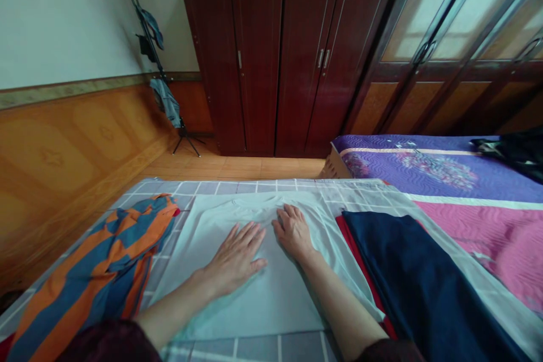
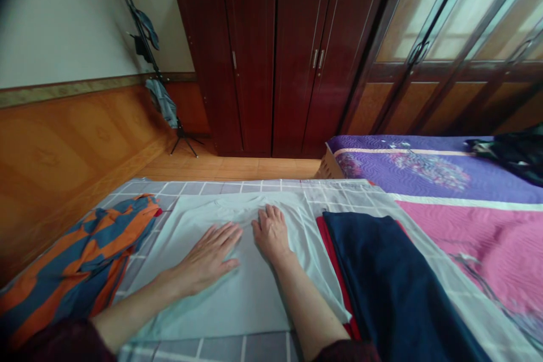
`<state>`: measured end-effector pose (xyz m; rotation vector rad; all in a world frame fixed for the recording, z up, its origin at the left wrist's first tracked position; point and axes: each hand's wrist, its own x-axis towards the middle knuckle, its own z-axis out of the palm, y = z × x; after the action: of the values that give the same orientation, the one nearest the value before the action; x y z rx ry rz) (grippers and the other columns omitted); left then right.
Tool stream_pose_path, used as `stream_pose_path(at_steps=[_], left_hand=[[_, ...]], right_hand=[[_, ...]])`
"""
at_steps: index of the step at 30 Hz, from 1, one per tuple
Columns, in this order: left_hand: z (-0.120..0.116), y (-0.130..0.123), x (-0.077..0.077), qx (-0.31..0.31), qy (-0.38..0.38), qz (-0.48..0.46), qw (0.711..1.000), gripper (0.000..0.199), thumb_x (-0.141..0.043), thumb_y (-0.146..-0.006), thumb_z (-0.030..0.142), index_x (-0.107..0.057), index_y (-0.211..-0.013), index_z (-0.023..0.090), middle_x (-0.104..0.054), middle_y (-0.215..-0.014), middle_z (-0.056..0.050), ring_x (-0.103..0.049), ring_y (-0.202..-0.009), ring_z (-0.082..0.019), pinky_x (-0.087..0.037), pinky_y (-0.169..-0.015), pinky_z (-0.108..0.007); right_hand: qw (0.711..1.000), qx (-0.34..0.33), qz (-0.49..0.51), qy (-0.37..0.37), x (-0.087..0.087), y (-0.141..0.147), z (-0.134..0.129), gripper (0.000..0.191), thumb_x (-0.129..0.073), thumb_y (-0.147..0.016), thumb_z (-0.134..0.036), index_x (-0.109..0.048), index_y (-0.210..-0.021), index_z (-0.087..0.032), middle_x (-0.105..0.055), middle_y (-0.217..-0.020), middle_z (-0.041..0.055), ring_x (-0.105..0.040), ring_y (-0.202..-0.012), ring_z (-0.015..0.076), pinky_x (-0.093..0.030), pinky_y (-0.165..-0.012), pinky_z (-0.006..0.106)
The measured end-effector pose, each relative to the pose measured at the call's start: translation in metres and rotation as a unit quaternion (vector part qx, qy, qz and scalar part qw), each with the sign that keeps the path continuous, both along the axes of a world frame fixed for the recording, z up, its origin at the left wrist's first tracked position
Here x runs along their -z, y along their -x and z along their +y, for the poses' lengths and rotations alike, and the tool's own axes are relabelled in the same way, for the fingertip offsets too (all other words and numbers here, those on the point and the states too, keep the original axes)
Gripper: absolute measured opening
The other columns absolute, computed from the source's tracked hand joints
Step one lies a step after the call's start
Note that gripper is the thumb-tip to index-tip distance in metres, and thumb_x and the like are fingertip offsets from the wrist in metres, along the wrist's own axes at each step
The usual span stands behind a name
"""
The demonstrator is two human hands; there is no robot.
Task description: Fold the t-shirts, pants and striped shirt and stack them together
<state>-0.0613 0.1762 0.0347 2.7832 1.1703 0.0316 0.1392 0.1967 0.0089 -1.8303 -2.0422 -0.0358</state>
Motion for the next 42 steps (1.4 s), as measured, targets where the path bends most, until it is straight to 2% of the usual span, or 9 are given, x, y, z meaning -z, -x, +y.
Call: stream_pose_path(at_steps=[3,7,13,19,25,30,32,35,42], left_hand=[[0.033,-0.019,0.006,-0.026,0.027,0.017,0.999,0.06,-0.04,-0.091,0.049,-0.029,-0.143,0.022,-0.025,-0.151,-0.007,-0.018,-0.14,-0.025,-0.016,-0.112,-0.051],[0.054,-0.017,0.018,-0.09,0.011,0.008,0.996,0.059,-0.038,-0.091,0.051,-0.031,-0.142,0.022,-0.023,-0.152,-0.008,-0.016,-0.14,-0.026,-0.017,-0.11,-0.051],[0.056,0.001,0.03,-0.112,-0.004,0.006,0.994,0.066,-0.032,-0.09,0.06,-0.024,-0.145,0.025,-0.013,-0.154,-0.008,-0.007,-0.141,-0.029,-0.011,-0.11,-0.053],[0.061,0.014,0.032,-0.177,-0.01,0.008,0.984,0.071,-0.029,-0.088,0.064,-0.023,-0.146,0.023,-0.01,-0.154,-0.012,-0.007,-0.14,-0.034,-0.013,-0.107,-0.057],[0.05,0.015,0.033,-0.113,-0.025,-0.002,0.993,0.063,-0.026,-0.091,0.061,-0.022,-0.145,0.029,-0.016,-0.154,-0.006,-0.008,-0.141,-0.03,-0.011,-0.109,-0.055],[0.052,0.023,0.033,-0.181,-0.04,0.009,0.983,0.064,-0.031,-0.091,0.058,-0.022,-0.146,0.025,-0.013,-0.154,-0.01,-0.007,-0.14,-0.032,-0.01,-0.108,-0.056],[0.048,0.025,0.034,-0.154,-0.055,-0.002,0.987,0.065,-0.031,-0.091,0.058,-0.019,-0.146,0.026,-0.012,-0.154,-0.01,-0.006,-0.141,-0.031,-0.01,-0.109,-0.055],[0.047,0.03,0.037,-0.121,-0.052,-0.007,0.991,0.062,-0.028,-0.092,0.058,-0.018,-0.146,0.028,-0.016,-0.154,-0.007,-0.009,-0.141,-0.028,-0.01,-0.11,-0.053],[0.06,0.061,0.039,-0.245,-0.052,0.033,0.968,0.065,-0.026,-0.093,0.055,-0.024,-0.145,0.018,-0.018,-0.153,-0.011,-0.01,-0.14,-0.03,-0.012,-0.109,-0.055]], right_hand=[[1.0,0.002,0.006,0.002,0.003,-0.001,0.0,0.033,-0.044,-0.09,-0.031,-0.059,-0.115,-0.015,-0.052,-0.127,0.0129,-0.041,-0.12,0.0268,-0.031,-0.1,0.038],[1.0,0.004,0.009,0.007,0.005,-0.002,-0.001,0.036,-0.044,-0.09,-0.034,-0.057,-0.118,-0.016,-0.05,-0.131,0.0127,-0.039,-0.123,0.0269,-0.029,-0.102,0.039],[1.0,0.014,0.012,0.021,0.008,0.0,0.002,0.053,-0.042,-0.09,-0.043,-0.046,-0.131,-0.009,-0.042,-0.139,0.0179,-0.032,-0.13,0.0317,-0.023,-0.105,0.045],[0.998,0.045,-0.004,0.048,0.007,0.001,0.001,0.067,-0.043,-0.088,-0.05,-0.037,-0.138,-0.006,-0.031,-0.145,0.0212,-0.023,-0.135,0.0369,-0.016,-0.107,0.05],[0.994,-0.096,-0.017,0.054,0.006,0.005,-0.004,0.059,-0.037,-0.091,-0.05,-0.037,-0.14,-0.016,-0.03,-0.148,0.0138,-0.022,-0.137,0.0309,-0.017,-0.108,0.047],[0.998,0.005,-0.027,0.058,0.008,-0.001,-0.002,0.064,-0.038,-0.091,-0.05,-0.036,-0.14,-0.009,-0.03,-0.146,0.0198,-0.022,-0.136,0.0351,-0.017,-0.107,0.05],[0.998,0.011,-0.03,0.056,0.009,-0.002,-0.001,0.067,-0.039,-0.09,-0.051,-0.033,-0.141,-0.008,-0.03,-0.146,0.0205,-0.024,-0.135,0.0357,-0.017,-0.107,0.05],[0.998,-0.025,-0.032,0.058,0.011,-0.003,0.0,0.067,-0.039,-0.089,-0.053,-0.035,-0.141,-0.01,-0.03,-0.147,0.0194,-0.023,-0.135,0.0351,-0.016,-0.107,0.05],[0.997,0.042,-0.033,0.057,0.013,-0.007,0.002,0.069,-0.038,-0.09,-0.053,-0.035,-0.139,-0.005,-0.029,-0.146,0.0227,-0.022,-0.135,0.0363,-0.015,-0.107,0.05]])
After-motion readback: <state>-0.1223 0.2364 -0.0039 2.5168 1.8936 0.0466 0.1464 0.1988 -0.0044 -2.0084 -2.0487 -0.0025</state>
